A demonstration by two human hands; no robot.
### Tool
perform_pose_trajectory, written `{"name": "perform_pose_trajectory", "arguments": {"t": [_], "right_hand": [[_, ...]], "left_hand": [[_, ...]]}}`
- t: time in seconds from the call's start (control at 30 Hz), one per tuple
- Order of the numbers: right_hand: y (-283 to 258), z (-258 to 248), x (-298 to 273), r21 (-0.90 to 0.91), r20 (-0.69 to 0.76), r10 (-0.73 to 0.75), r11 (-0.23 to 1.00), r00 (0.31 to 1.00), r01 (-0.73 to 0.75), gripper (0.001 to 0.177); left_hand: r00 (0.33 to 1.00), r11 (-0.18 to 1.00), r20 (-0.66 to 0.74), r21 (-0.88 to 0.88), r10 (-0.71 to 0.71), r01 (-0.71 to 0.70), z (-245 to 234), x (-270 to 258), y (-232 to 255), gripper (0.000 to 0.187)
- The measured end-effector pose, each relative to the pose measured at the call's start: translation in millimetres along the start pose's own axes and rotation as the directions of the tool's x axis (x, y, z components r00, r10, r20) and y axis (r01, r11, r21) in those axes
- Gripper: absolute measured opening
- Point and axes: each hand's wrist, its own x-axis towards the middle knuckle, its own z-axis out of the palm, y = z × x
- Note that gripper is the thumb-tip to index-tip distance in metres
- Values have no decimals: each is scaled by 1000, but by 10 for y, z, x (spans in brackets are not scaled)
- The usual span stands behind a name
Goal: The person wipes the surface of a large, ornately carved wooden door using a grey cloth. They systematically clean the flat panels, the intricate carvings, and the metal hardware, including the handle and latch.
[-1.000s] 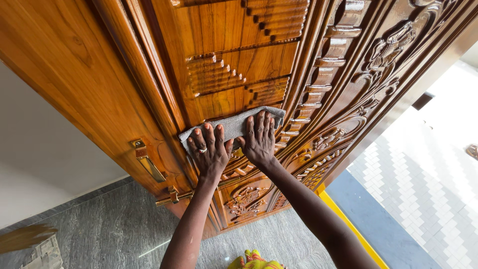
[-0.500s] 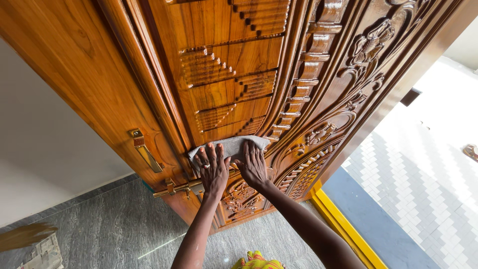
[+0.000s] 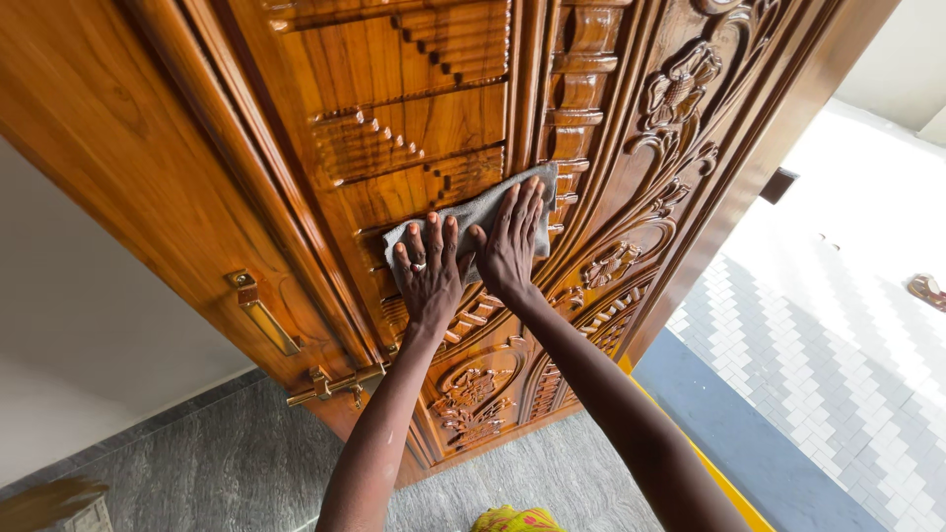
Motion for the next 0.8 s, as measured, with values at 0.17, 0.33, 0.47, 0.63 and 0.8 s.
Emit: {"name": "perform_pose_trajectory", "arguments": {"t": [0.17, 0.33, 0.47, 0.63, 0.8], "right_hand": [[294, -200, 478, -77, -95, -146, 987, 985, 139, 91], [775, -392, 801, -220, -93, -265, 946, 960, 240, 90], [1155, -575, 962, -171, -175, -306, 945, 936, 278, 87], [1651, -829, 1150, -235, -169, -321, 931, 932, 278, 81], [2290, -1157, 1392, -246, -193, -317, 932, 929, 267, 80]], "left_hand": [[999, 1000, -45, -29, 1, -2, -91, 450, 234, 66], [998, 995, -53, -83, 43, -48, -204, 825, 471, 70], [994, 997, -79, -39, 71, -74, -255, 1134, 827, 70], [987, 994, -118, 1, 113, -113, -191, 1500, 1301, 72], [983, 990, -161, -87, 92, -107, -139, 1865, 1923, 69]]}}
